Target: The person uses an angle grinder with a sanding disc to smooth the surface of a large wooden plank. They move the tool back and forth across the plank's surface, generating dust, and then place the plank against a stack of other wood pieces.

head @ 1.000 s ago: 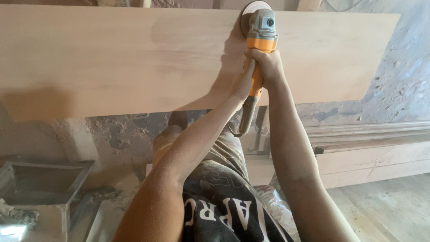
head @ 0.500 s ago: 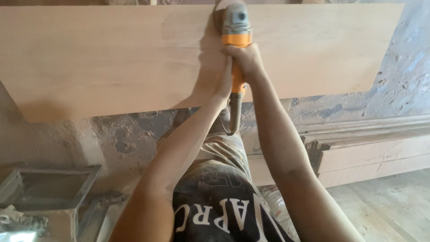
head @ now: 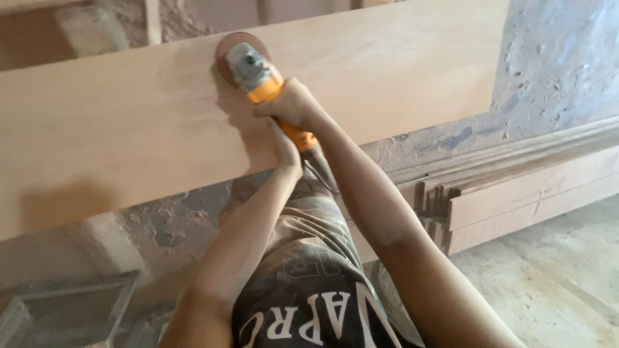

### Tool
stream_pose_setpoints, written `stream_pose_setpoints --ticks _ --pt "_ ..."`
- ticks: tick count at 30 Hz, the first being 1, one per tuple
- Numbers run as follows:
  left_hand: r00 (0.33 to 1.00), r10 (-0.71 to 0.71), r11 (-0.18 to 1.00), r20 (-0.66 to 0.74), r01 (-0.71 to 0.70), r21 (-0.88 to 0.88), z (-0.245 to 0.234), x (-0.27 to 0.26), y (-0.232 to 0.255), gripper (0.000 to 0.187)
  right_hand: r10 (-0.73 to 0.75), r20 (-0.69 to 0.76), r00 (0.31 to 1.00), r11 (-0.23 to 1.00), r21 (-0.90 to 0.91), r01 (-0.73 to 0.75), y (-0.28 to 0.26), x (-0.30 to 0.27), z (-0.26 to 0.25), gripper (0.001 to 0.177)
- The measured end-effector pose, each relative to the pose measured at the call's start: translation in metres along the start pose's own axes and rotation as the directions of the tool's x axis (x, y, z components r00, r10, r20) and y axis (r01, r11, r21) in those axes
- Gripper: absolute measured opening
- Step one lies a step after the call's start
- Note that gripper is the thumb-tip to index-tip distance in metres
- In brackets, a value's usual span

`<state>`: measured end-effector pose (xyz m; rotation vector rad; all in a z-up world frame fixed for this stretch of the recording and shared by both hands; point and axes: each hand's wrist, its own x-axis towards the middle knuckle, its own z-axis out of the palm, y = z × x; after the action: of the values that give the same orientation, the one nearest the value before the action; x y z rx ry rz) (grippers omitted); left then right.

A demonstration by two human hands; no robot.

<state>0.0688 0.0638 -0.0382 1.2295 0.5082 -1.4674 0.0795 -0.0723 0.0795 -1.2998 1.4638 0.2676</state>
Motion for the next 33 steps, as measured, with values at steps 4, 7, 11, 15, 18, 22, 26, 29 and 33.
stream_pose_setpoints --ticks 4,7,11,15,18,22,26,29,33 --pt "0.984 0.053 0.999 0.171 -0.054 0.004 0.047 0.009 -0.049 0.080 -0.027 -0.030 0.999 0.987 0.160 0.031 0.040 -0.003 -0.059 0.044" --pt "0.980 -0.079 0.982 0.185 0.043 0.186 0.082 0.011 -0.073 0.076 0.037 -0.062 0.997 0.954 0.299 -0.016 0.071 -0.006 -0.101 0.037" --pt "0.970 -0.129 0.943 0.206 0.056 0.327 0.135 0.007 -0.100 0.073 0.057 -0.098 0.994 0.913 0.408 -0.012 0.111 -0.005 -0.155 0.030" --pt "0.960 -0.166 0.925 0.225 0.072 0.373 0.172 0.010 -0.128 0.071 0.056 -0.149 0.987 0.870 0.492 0.025 0.149 0.000 -0.193 0.029" --pt "0.943 -0.196 0.924 0.268 0.086 0.372 0.199 0.016 -0.152 0.070 0.061 -0.187 0.980 0.854 0.519 0.046 0.175 0.000 -0.222 0.027" --pt "0.939 -0.156 0.910 0.306 0.017 0.415 0.230 0.021 -0.180 0.068 0.086 -0.220 0.972 0.805 0.590 0.062 0.206 0.000 -0.253 0.027" --pt "0.931 -0.128 0.785 0.340 -0.114 0.608 0.253 0.022 -0.188 0.066 0.035 -0.234 0.972 0.699 0.701 0.144 0.225 -0.001 -0.276 0.025" --pt "0.922 -0.063 0.695 0.383 -0.235 0.680 0.268 0.015 -0.178 0.066 0.097 -0.232 0.968 0.683 0.722 0.105 0.231 -0.007 -0.287 0.020" --pt "0.830 0.128 0.779 0.543 -0.423 0.463 0.284 0.001 -0.146 0.065 0.103 -0.241 0.965 0.723 0.684 0.094 0.214 -0.001 -0.272 0.029"
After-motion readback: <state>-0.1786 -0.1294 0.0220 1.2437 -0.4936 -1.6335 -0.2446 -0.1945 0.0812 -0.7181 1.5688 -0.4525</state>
